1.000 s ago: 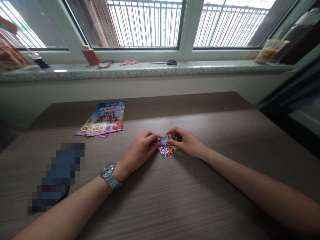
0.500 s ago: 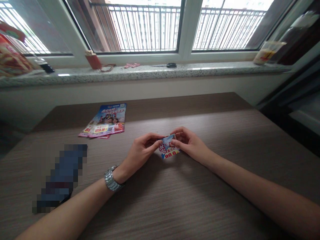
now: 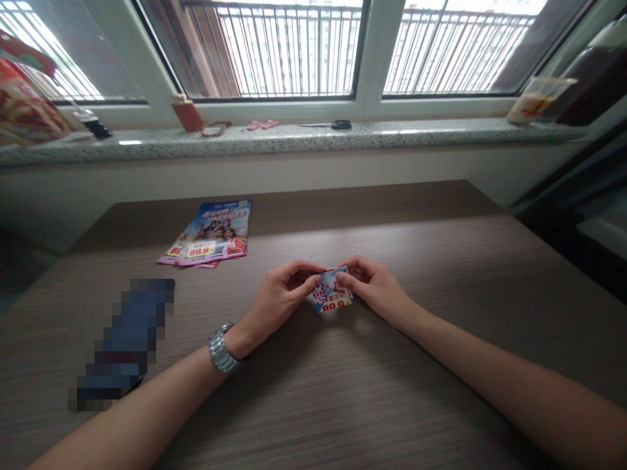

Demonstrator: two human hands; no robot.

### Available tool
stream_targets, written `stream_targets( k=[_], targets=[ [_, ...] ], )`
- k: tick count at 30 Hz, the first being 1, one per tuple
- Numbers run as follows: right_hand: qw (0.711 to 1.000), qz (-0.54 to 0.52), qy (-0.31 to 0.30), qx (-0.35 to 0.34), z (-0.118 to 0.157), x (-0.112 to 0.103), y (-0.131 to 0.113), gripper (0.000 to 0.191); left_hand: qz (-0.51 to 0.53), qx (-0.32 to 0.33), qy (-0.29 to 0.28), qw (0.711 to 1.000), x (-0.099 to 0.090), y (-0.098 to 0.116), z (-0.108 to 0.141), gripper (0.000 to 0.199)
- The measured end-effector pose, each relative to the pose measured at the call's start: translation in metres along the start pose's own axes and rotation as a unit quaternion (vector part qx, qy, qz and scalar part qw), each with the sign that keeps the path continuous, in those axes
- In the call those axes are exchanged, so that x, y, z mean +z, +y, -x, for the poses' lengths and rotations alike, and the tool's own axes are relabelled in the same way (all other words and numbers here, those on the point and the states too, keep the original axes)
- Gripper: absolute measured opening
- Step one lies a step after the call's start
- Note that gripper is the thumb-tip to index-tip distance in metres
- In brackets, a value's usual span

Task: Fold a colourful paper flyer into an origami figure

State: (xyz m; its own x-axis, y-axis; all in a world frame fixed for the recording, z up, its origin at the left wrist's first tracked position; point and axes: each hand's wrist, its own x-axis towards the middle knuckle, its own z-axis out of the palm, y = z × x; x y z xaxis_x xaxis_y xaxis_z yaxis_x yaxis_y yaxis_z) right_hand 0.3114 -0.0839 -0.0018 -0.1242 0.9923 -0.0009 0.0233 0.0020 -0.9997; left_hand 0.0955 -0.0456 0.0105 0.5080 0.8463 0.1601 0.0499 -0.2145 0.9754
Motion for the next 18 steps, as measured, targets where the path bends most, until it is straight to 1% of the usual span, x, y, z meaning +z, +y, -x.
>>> stream_targets(
  k=[8, 12, 18],
  targets=[
    [0.998, 0.06, 0.026, -0.021, 0.0012, -0.0013, 0.0015, 0.03, 0.025, -0.034, -0.006, 0.999, -0.0015, -0.005, -0.0008, 0.03],
    [0.997, 0.067, 0.023, -0.026, 0.0012, -0.0014, 0.0041, 0.032, 0.048, -0.058, -0.005, 0.997, -0.003, -0.0065, -0.0011, 0.029],
    [0.997, 0.065, 0.031, -0.03, 0.002, -0.0002, 0.0038, 0.029, 0.076, -0.072, -0.003, 0.994, -0.0027, -0.0067, -0.0008, 0.026]
  ],
)
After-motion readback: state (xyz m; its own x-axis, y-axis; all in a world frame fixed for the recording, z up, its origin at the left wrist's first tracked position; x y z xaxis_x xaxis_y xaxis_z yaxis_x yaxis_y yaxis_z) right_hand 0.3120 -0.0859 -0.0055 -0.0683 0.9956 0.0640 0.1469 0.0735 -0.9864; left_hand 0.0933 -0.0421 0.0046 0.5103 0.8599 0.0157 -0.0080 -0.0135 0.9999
